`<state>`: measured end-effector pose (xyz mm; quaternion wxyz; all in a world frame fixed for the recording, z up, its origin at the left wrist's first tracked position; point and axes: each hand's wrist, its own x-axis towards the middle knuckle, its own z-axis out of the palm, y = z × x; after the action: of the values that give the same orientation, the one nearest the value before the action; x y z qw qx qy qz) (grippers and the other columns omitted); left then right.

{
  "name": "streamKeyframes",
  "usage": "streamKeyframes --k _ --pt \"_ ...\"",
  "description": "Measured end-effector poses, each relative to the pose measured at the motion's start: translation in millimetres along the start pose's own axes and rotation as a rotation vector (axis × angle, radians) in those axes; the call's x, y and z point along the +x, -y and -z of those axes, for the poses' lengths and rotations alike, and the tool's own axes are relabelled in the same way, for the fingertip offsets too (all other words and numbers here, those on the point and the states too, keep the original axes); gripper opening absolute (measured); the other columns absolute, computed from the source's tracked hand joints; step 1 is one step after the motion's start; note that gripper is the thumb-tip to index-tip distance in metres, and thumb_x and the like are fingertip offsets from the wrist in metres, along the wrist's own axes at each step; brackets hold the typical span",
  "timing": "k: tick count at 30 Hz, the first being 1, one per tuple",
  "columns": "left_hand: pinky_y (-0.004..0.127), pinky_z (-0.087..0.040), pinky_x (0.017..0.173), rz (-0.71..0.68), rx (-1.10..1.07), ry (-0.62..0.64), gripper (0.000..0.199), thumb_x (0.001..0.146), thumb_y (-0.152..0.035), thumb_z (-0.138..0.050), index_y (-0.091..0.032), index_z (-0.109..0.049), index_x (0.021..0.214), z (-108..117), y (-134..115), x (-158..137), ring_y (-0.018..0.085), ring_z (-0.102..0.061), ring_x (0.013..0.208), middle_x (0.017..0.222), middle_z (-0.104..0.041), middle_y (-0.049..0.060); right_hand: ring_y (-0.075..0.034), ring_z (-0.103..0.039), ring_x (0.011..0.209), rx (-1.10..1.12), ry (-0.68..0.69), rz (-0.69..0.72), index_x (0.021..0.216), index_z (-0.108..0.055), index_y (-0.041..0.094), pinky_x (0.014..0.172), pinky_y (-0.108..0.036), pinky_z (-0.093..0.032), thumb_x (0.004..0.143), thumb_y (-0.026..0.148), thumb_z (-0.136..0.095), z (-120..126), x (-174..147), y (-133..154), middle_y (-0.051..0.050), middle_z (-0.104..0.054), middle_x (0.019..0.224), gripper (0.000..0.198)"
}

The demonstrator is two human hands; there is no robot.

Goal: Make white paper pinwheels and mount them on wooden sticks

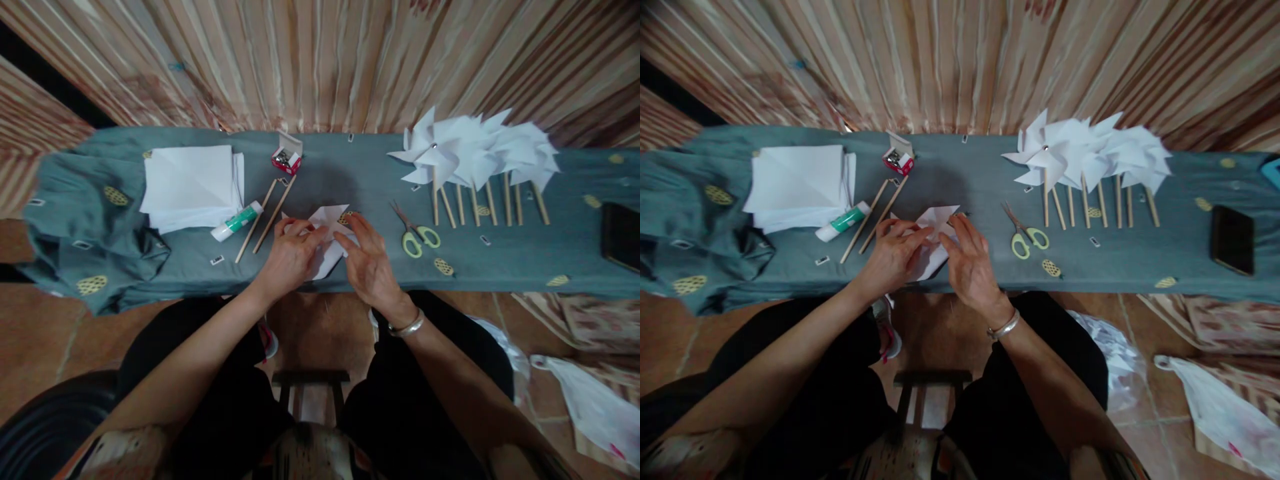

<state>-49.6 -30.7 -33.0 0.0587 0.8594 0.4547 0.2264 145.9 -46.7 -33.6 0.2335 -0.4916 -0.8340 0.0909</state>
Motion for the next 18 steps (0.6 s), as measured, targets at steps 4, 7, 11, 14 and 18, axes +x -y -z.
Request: streamKeyframes --k 4,7,11,14,18 --pt "0.050 -0.031 0.104 0.035 -0.009 0.008 0.039 0.090 -0.013 -0.043 -0.017 -0.058 0.126 -0.1 0.2 -0.6 0.025 -0.056 0.114 0.106 -0.070 0.012 -0.026 -0.058 0.122 0.081 -0.080 -0.185 0.136 -0.049 0.011 0.102 -0.043 -0.047 0.098 0.028 -0.033 1.3 5.0 -14.5 -0.018 -0.061 0.132 0.044" --pt "0.049 -0.032 0.104 0.048 0.019 0.012 0.038 0.090 -0.014 -0.044 -0.017 -0.059 0.125 2.2 -3.5 1.0 0.025 -0.056 0.113 0.105 -0.070 0.012 -0.030 -0.065 0.108 0.089 -0.061 -0.235 0.135 -0.049 0.012 0.092 -0.044 -0.051 0.096 0.043 -0.043 -2.7 13.3 -13.5 -0.017 -0.068 0.118 0.050" --pt "0.049 -0.034 0.101 0.044 0.027 0.008 0.036 0.090 -0.015 -0.043 -0.014 -0.060 0.122 5.5 -7.2 3.6 0.026 -0.058 0.110 0.108 -0.069 0.015 -0.033 -0.063 0.107 0.049 -0.064 -0.234 0.132 -0.050 0.009 0.092 -0.046 -0.050 0.089 0.047 -0.053 -8.8 25.3 -3.1 -0.020 -0.067 0.116 0.057" --pt "0.050 -0.034 0.101 0.046 0.006 0.021 0.039 0.088 -0.012 -0.043 -0.014 -0.059 0.124 4.6 -6.3 2.9 0.027 -0.057 0.115 0.103 -0.071 0.014 -0.034 -0.061 0.107 0.021 -0.057 -0.215 0.130 -0.051 0.008 0.093 -0.047 -0.048 0.089 0.044 -0.055 -12.3 30.4 1.8 -0.021 -0.066 0.116 0.055" --pt "0.049 -0.033 0.102 0.063 -0.029 0.017 0.040 0.087 -0.010 -0.044 -0.015 -0.059 0.124 0.2 -3.2 1.2 0.026 -0.055 0.119 0.106 -0.071 0.013 -0.034 -0.059 0.108 0.013 -0.050 -0.176 0.130 -0.051 0.009 0.093 -0.050 -0.047 0.089 0.043 -0.053 -16.7 31.6 1.4 -0.021 -0.064 0.118 0.053"
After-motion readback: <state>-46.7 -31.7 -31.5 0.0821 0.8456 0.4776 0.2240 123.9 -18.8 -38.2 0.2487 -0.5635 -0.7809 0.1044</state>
